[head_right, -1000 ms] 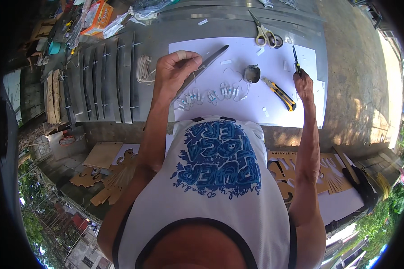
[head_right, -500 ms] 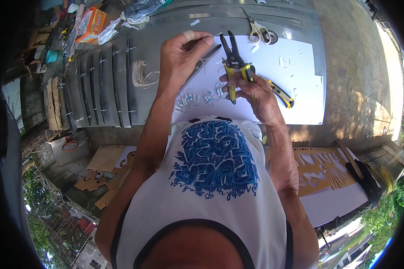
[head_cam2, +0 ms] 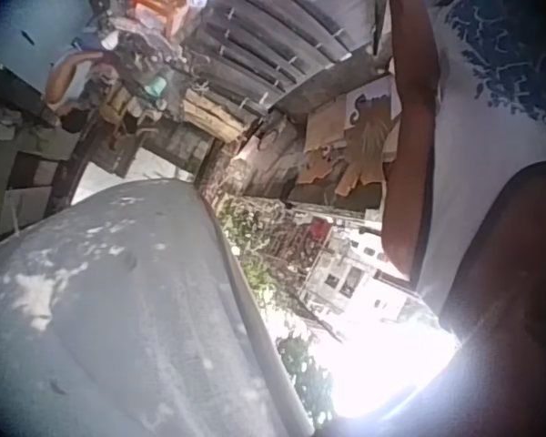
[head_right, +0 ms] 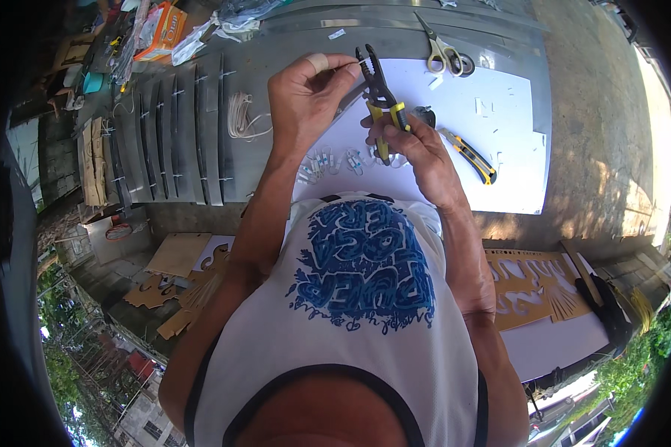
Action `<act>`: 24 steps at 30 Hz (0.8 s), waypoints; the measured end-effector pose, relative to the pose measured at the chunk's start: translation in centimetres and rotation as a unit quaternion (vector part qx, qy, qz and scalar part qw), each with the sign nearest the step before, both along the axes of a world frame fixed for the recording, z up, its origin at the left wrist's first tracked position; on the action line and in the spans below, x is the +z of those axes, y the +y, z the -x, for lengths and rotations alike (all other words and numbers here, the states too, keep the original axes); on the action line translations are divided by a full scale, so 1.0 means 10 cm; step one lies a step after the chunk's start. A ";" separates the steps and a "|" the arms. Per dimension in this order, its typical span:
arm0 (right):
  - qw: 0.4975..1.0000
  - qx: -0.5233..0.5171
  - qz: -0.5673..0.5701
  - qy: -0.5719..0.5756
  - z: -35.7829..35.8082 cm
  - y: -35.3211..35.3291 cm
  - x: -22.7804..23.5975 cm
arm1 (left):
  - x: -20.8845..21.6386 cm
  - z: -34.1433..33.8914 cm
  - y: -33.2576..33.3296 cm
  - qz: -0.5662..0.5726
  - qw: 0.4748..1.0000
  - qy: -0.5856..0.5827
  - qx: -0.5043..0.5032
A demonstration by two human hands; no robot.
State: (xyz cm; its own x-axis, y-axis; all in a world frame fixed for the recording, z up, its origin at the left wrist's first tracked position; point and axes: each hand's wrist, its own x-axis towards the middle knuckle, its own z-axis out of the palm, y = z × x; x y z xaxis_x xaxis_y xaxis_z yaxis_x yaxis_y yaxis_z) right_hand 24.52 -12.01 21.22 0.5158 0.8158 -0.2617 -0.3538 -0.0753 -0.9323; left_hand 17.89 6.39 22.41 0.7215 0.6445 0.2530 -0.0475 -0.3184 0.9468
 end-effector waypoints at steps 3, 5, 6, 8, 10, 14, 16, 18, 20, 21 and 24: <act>0.999 0.011 0.018 -0.043 -0.01 0.00 0.02 | -0.02 0.00 0.00 -0.025 1.000 -0.003 0.008; 0.996 0.015 0.038 -0.074 -0.01 0.01 0.03 | 0.00 0.00 0.00 -0.046 0.999 0.004 0.017; 0.995 0.014 0.051 -0.088 0.00 0.00 0.03 | 0.00 0.00 -0.01 -0.054 0.998 -0.003 0.024; 0.989 0.008 0.076 -0.130 0.03 0.01 0.06 | -0.01 -0.01 -0.02 -0.068 0.997 -0.017 0.036; 0.978 -0.004 0.100 -0.183 0.07 0.05 0.14 | -0.01 0.00 -0.02 -0.066 0.997 -0.007 0.038; 0.964 0.004 0.093 -0.251 0.06 0.07 0.11 | -0.01 0.02 0.00 -0.054 0.998 0.011 0.041; 0.963 0.000 0.098 -0.252 0.08 0.09 0.13 | 0.03 0.03 0.00 -0.058 0.997 0.015 0.041; 0.957 0.000 0.100 -0.272 0.07 0.09 0.09 | 0.04 0.04 0.00 -0.061 0.997 0.015 0.043; 0.952 -0.003 0.099 -0.290 0.07 0.10 0.07 | 0.04 0.03 0.00 -0.062 0.997 0.012 0.046; 0.949 -0.005 0.097 -0.298 0.08 0.11 0.07 | 0.03 0.03 0.00 -0.060 0.997 0.012 0.047; 0.945 -0.008 0.091 -0.314 0.08 0.12 0.06 | 0.02 0.03 0.01 -0.058 0.997 0.015 0.051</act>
